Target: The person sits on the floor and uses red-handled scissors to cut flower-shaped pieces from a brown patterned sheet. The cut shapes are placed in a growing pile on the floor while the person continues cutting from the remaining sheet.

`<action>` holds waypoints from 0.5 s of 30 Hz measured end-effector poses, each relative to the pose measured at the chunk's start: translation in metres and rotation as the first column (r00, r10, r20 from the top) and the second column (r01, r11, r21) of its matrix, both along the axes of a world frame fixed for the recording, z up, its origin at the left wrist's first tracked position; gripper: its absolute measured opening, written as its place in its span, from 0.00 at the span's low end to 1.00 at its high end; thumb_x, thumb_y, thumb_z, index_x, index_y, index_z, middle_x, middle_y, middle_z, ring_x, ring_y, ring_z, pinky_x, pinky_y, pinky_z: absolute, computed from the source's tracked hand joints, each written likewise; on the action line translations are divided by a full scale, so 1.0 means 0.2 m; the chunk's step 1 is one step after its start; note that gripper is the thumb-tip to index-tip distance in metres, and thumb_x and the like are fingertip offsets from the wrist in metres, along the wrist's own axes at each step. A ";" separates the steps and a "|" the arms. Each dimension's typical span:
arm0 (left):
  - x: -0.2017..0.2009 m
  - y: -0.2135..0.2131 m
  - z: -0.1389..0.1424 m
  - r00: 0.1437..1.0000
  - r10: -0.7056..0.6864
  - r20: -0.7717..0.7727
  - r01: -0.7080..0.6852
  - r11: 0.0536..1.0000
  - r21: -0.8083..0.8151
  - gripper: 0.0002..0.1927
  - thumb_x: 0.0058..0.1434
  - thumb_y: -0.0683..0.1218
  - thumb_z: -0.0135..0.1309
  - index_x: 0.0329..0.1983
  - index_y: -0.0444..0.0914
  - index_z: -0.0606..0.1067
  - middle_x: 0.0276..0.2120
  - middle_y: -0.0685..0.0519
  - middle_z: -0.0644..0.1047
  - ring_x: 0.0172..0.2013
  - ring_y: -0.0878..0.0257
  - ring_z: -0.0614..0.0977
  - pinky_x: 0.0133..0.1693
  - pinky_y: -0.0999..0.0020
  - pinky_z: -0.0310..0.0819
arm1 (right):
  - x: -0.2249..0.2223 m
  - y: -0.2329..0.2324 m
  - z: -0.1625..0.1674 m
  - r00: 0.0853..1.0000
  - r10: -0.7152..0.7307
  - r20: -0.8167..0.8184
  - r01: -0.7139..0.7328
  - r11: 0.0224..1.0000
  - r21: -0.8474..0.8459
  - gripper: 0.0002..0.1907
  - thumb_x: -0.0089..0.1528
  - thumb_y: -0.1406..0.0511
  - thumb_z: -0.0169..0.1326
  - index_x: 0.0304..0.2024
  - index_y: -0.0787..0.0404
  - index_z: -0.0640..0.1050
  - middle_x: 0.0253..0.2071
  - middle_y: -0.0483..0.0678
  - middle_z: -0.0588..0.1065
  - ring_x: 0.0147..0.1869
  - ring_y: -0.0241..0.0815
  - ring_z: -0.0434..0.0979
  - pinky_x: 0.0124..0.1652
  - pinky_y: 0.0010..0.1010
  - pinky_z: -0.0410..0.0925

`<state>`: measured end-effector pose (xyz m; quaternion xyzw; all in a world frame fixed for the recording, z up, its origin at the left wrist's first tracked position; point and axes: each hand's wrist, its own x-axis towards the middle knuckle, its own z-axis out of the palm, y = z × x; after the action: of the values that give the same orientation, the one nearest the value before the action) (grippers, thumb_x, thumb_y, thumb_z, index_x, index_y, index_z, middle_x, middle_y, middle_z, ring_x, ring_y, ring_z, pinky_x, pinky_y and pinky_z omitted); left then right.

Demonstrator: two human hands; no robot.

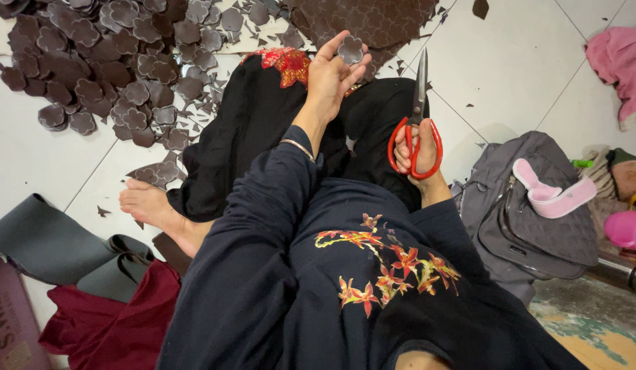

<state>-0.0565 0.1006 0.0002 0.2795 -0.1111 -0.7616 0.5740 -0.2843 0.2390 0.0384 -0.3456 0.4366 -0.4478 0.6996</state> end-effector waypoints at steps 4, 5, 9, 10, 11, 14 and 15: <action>0.00 0.00 0.01 1.000 0.003 0.010 -0.003 1.000 0.003 0.30 0.64 0.31 0.37 0.69 0.38 0.64 0.52 0.41 0.79 0.50 0.52 0.84 0.47 0.65 0.82 | 0.00 0.00 0.00 1.000 0.001 0.006 -0.001 1.000 -0.003 0.34 0.72 0.39 0.37 0.36 0.61 0.73 0.20 0.40 0.63 0.17 0.30 0.59 0.17 0.21 0.57; 0.00 0.01 0.01 1.000 0.004 0.015 -0.004 1.000 0.005 0.29 0.64 0.31 0.38 0.69 0.38 0.64 0.52 0.41 0.79 0.50 0.52 0.84 0.48 0.65 0.82 | 0.00 0.00 -0.01 1.000 0.003 0.012 -0.003 1.000 -0.002 0.34 0.72 0.39 0.37 0.36 0.61 0.73 0.20 0.40 0.63 0.17 0.30 0.59 0.16 0.21 0.57; 0.01 0.01 0.02 1.000 0.008 0.022 -0.008 1.000 -0.008 0.28 0.65 0.32 0.39 0.70 0.37 0.63 0.53 0.40 0.79 0.50 0.52 0.84 0.49 0.63 0.82 | -0.01 0.00 -0.01 1.000 0.004 0.011 -0.004 1.000 -0.012 0.34 0.72 0.40 0.36 0.36 0.62 0.73 0.20 0.40 0.63 0.16 0.30 0.60 0.16 0.21 0.58; 0.01 0.01 0.02 1.000 0.005 0.024 -0.006 1.000 0.010 0.27 0.67 0.33 0.41 0.69 0.37 0.63 0.52 0.40 0.79 0.50 0.52 0.84 0.49 0.63 0.82 | -0.01 0.00 -0.02 1.000 0.003 0.014 -0.003 1.000 -0.008 0.34 0.72 0.40 0.36 0.36 0.62 0.73 0.20 0.40 0.63 0.16 0.30 0.60 0.17 0.21 0.58; 0.01 0.01 0.02 1.000 0.002 0.025 -0.003 1.000 0.027 0.25 0.68 0.34 0.42 0.69 0.36 0.63 0.52 0.40 0.79 0.50 0.52 0.84 0.49 0.63 0.82 | -0.01 0.00 -0.02 1.000 0.003 0.018 -0.003 1.000 -0.004 0.34 0.72 0.40 0.36 0.36 0.62 0.73 0.20 0.40 0.63 0.17 0.30 0.60 0.17 0.21 0.58; 0.01 0.01 0.01 1.000 -0.004 -0.024 0.004 1.000 0.003 0.27 0.66 0.33 0.40 0.70 0.36 0.63 0.52 0.39 0.79 0.50 0.51 0.84 0.48 0.62 0.83 | -0.01 0.00 -0.02 1.000 0.006 0.016 -0.006 1.000 0.000 0.34 0.72 0.40 0.36 0.36 0.62 0.73 0.20 0.40 0.63 0.16 0.30 0.60 0.17 0.21 0.58; 0.01 0.01 0.00 1.000 -0.003 -0.023 0.003 1.000 -0.007 0.27 0.66 0.33 0.41 0.70 0.37 0.63 0.52 0.39 0.79 0.50 0.51 0.84 0.48 0.62 0.83 | -0.01 -0.01 -0.02 1.000 0.008 0.014 -0.008 1.000 -0.001 0.34 0.72 0.40 0.36 0.36 0.62 0.73 0.20 0.40 0.63 0.16 0.30 0.60 0.17 0.21 0.58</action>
<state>-0.0554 0.1016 0.0001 0.2687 -0.1078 -0.7652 0.5750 -0.2871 0.2380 0.0337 -0.3444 0.4302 -0.4475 0.7043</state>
